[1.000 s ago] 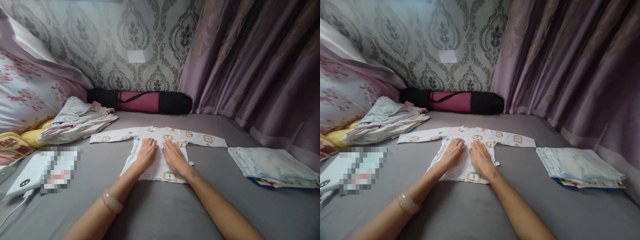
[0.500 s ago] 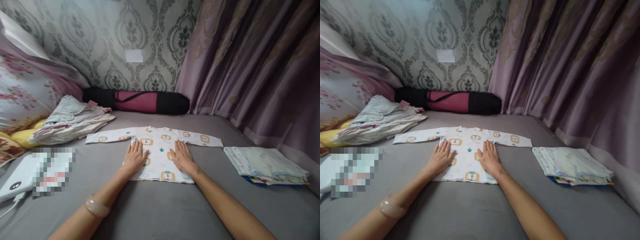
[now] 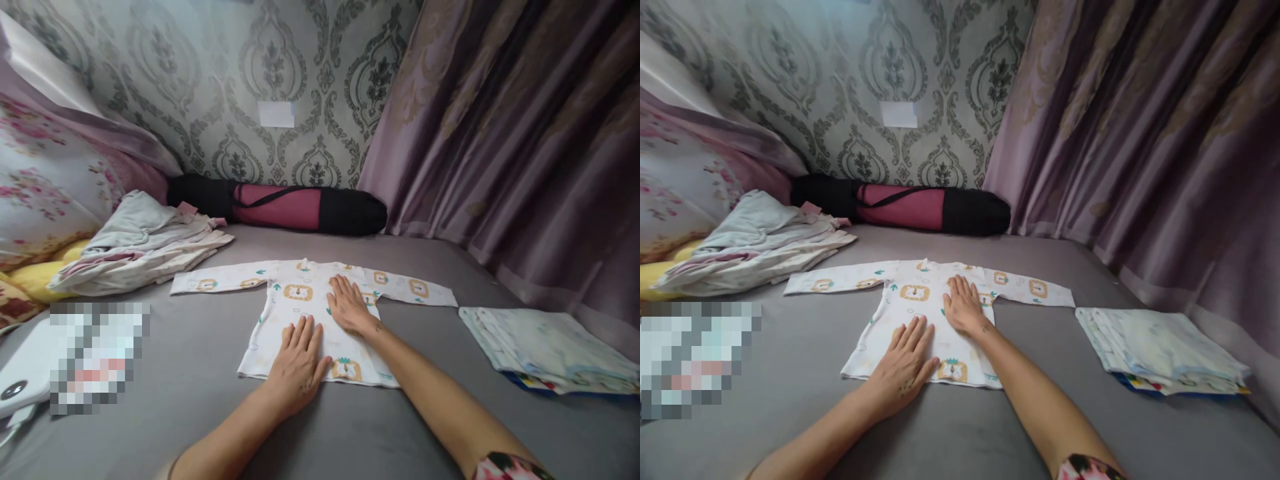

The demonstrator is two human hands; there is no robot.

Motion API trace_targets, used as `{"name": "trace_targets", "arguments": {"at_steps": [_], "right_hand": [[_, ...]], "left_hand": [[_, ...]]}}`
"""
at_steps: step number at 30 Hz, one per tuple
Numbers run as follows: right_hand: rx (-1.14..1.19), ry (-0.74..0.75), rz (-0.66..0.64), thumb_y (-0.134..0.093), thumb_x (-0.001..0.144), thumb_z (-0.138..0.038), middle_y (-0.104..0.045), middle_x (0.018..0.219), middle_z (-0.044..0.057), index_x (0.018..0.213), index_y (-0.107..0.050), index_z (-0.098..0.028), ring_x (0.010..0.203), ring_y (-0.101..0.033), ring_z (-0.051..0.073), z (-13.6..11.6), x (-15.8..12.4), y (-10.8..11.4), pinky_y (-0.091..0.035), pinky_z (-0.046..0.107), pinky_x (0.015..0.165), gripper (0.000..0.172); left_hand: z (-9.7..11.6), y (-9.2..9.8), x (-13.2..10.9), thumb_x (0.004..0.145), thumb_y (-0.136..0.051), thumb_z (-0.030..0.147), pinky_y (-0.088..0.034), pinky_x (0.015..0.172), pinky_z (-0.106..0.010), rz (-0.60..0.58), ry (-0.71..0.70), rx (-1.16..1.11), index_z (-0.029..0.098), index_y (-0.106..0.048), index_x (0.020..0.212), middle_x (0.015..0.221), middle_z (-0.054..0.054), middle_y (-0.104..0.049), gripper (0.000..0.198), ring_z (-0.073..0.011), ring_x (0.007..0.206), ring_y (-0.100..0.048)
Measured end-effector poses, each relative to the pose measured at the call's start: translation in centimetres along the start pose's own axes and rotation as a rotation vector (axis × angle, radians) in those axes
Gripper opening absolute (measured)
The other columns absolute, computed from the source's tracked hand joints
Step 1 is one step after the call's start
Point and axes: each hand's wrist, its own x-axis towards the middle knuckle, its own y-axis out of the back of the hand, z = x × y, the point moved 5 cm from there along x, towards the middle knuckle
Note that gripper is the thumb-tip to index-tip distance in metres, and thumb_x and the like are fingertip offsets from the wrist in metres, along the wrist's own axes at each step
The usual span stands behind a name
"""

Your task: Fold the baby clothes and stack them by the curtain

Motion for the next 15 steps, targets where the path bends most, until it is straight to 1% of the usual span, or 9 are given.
{"name": "trace_targets", "arguments": {"at_steps": [4, 7, 9, 12, 15], "right_hand": [[-0.023, -0.059, 0.003, -0.015, 0.097, -0.038, -0.013, 0.159, 0.009, 0.150, -0.021, -0.007, 0.146, -0.007, 0.021, 1.0, 2.8, 0.0, -0.005, 0.044, 0.117, 0.062], [-0.026, -0.108, 0.026, -0.014, 0.097, -0.039, -0.012, 0.159, 0.006, 0.151, -0.021, -0.011, 0.146, -0.006, 0.022, 1.6, 4.2, 0.1, -0.004, 0.052, 0.115, 0.061], [-0.021, -0.134, 0.047, -0.015, 0.097, -0.039, -0.013, 0.159, 0.004, 0.151, -0.022, -0.014, 0.146, -0.006, 0.024, 1.8, 4.7, 0.1, -0.006, 0.056, 0.114, 0.060], [-0.030, -0.155, 0.080, -0.016, 0.097, -0.039, -0.015, 0.159, 0.002, 0.151, -0.024, -0.017, 0.145, -0.007, 0.024, 1.9, 5.0, 0.1, -0.007, 0.058, 0.113, 0.059], [-0.064, -0.164, 0.074, -0.015, 0.097, -0.039, -0.014, 0.159, 0.002, 0.151, -0.023, -0.018, 0.145, -0.007, 0.023, 2.0, 5.0, 0.2, -0.008, 0.058, 0.114, 0.059]], "left_hand": [[0.3, 0.2, -0.4, 0.098, -0.023, 0.049, -0.023, 0.113, -0.052, -0.022, -0.030, -0.014, 0.014, -0.034, 0.146, 0.153, -0.016, -0.029, 0.061, -0.0317, 0.143, -0.021], [0.4, 0.3, -0.6, 0.098, -0.022, 0.049, -0.021, 0.114, -0.054, -0.046, -0.040, -0.025, 0.014, -0.032, 0.147, 0.154, -0.016, -0.026, 0.061, -0.0320, 0.144, -0.018], [0.4, 0.3, -0.7, 0.098, -0.021, 0.049, -0.021, 0.113, -0.057, -0.058, -0.043, -0.034, 0.016, -0.030, 0.148, 0.154, -0.016, -0.024, 0.060, -0.0327, 0.144, -0.016], [0.5, 0.4, -0.8, 0.098, -0.021, 0.049, -0.019, 0.113, -0.058, -0.081, -0.049, -0.056, 0.019, -0.029, 0.149, 0.155, -0.016, -0.022, 0.059, -0.0337, 0.144, -0.013], [0.4, 0.9, -0.7, 0.097, -0.025, 0.050, -0.022, 0.112, -0.059, -0.099, -0.047, -0.091, 0.020, -0.030, 0.148, 0.155, -0.016, -0.023, 0.059, -0.0342, 0.144, -0.016]]}}
